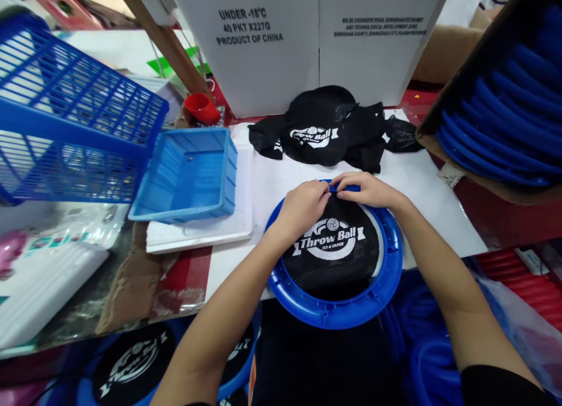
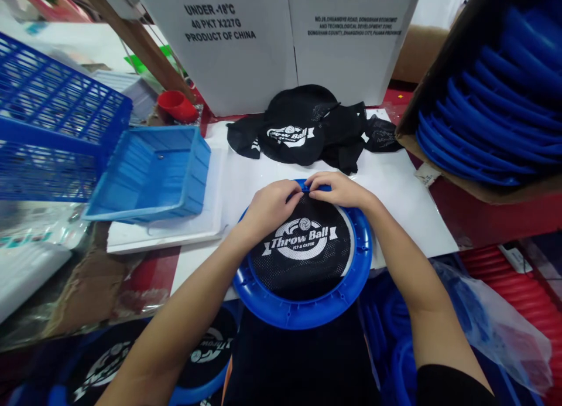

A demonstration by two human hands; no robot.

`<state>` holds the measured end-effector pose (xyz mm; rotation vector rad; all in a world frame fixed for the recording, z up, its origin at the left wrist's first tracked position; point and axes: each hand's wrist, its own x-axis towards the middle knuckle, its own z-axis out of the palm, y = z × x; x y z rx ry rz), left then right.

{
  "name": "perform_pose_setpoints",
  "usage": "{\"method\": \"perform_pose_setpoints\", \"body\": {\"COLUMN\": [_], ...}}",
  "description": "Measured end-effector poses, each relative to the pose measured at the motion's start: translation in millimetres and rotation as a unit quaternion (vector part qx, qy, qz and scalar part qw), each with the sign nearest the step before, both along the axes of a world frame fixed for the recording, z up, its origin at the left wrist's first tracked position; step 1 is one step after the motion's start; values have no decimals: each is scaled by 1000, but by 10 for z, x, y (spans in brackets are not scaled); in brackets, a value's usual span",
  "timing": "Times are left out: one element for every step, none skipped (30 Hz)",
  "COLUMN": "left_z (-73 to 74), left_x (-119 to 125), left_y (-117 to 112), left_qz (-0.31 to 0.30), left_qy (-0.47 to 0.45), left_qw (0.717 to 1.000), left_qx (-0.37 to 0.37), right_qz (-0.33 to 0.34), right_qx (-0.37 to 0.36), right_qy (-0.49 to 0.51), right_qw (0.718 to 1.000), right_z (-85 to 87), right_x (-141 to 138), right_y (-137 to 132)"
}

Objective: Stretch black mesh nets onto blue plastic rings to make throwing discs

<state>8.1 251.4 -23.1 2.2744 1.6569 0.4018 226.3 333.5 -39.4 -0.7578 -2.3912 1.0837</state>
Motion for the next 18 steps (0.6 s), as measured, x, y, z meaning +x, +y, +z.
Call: {"method": "perform_pose_setpoints", "body": {"left_z": [-7, -12, -15, -16, -15, -11, -5, 1, 8, 13, 15, 15, 11, 4, -5, -15, -24, -30], "left_x": [0, 1, 3, 5, 8, 10, 11, 12, 12, 11, 10, 7, 4, 1, -2, -5, -7, -9], "left_y": [4, 6, 9, 10, 12, 13, 13, 14, 15, 16, 19, 23, 27, 32, 37, 42, 46, 50], "left_qz": [-2, -3, -5, -6, -6, -6, -5, -4, -3, -2, -2, -3, -6, -8, -11, -13, -15, -16], "left_qy": [4, 8, 14, 20, 25, 28, 29, 30, 29, 29, 29, 30, 32, 34, 36, 36, 36, 35], "left_qw": [1000, 1000, 1000, 1000, 1000, 999, 999, 999, 999, 999, 999, 999, 999, 999, 999, 999, 999, 999], "left_qx": [4, 8, 12, 15, 17, 20, 24, 26, 29, 31, 32, 32, 32, 32, 33, 34, 35, 35], "right_qz": [-2, -4, -7, -10, -14, -20, -28, -36, -45, -55, -65, -75, -83, -90, -94, -95, -96, -96], "right_qx": [-1, -1, 0, 0, 0, -1, -4, -9, -16, -24, -32, -40, -46, -51, -54, -54, -52, -48], "right_qy": [1, 0, 0, 0, 1, 3, 7, 11, 16, 22, 27, 33, 38, 41, 43, 43, 43, 43], "right_qw": [1000, 1000, 1000, 1000, 1000, 1000, 1000, 999, 999, 998, 997, 996, 995, 994, 993, 993, 993, 993], "right_z": [7, 14, 21, 28, 34, 38, 39, 37, 33, 26, 16, 7, -3, -12, -19, -24, -28, -31], "right_x": [2, 3, 3, 1, -1, -4, -8, -13, -19, -25, -32, -40, -48, -56, -63, -71, -78, -85], "right_y": [0, -3, -7, -12, -18, -23, -27, -28, -28, -26, -22, -17, -13, -9, -6, -3, -2, 0]}}
